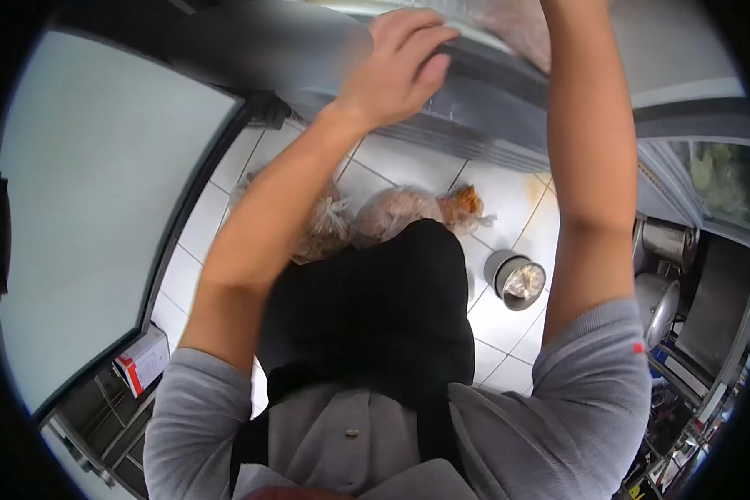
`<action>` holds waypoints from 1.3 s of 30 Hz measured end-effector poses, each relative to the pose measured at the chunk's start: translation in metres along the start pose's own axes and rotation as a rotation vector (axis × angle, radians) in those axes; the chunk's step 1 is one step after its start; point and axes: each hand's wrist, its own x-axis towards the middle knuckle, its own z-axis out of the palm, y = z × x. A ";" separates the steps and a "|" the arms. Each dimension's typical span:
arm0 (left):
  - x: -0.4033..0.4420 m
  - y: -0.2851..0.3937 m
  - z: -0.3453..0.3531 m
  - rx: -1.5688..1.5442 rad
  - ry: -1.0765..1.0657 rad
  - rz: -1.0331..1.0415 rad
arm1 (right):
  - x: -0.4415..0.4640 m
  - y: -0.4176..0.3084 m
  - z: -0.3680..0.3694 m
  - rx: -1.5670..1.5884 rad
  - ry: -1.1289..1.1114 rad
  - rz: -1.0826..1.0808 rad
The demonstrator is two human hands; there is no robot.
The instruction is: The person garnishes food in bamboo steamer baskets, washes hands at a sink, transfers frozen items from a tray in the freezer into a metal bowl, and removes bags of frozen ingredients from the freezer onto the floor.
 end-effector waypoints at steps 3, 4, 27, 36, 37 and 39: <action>-0.079 0.002 -0.095 -0.176 -0.474 0.141 | -0.122 -0.043 -0.045 0.162 -0.021 0.039; -0.126 -0.002 -0.119 -0.234 -0.779 0.135 | -0.156 -0.056 -0.047 0.374 -0.057 0.021; -0.234 -0.011 -0.129 -0.204 -1.448 -0.601 | -0.448 -0.212 0.081 0.848 -1.073 1.087; 0.018 0.106 -0.161 -0.500 -0.503 -0.268 | -0.379 -0.182 -0.067 2.059 -0.132 1.444; 0.044 0.113 -0.153 -0.483 -0.489 -0.109 | -0.364 -0.182 -0.072 2.269 0.074 1.339; 0.096 0.133 -0.135 -0.430 -0.459 0.171 | -0.330 -0.178 -0.079 2.230 0.171 1.297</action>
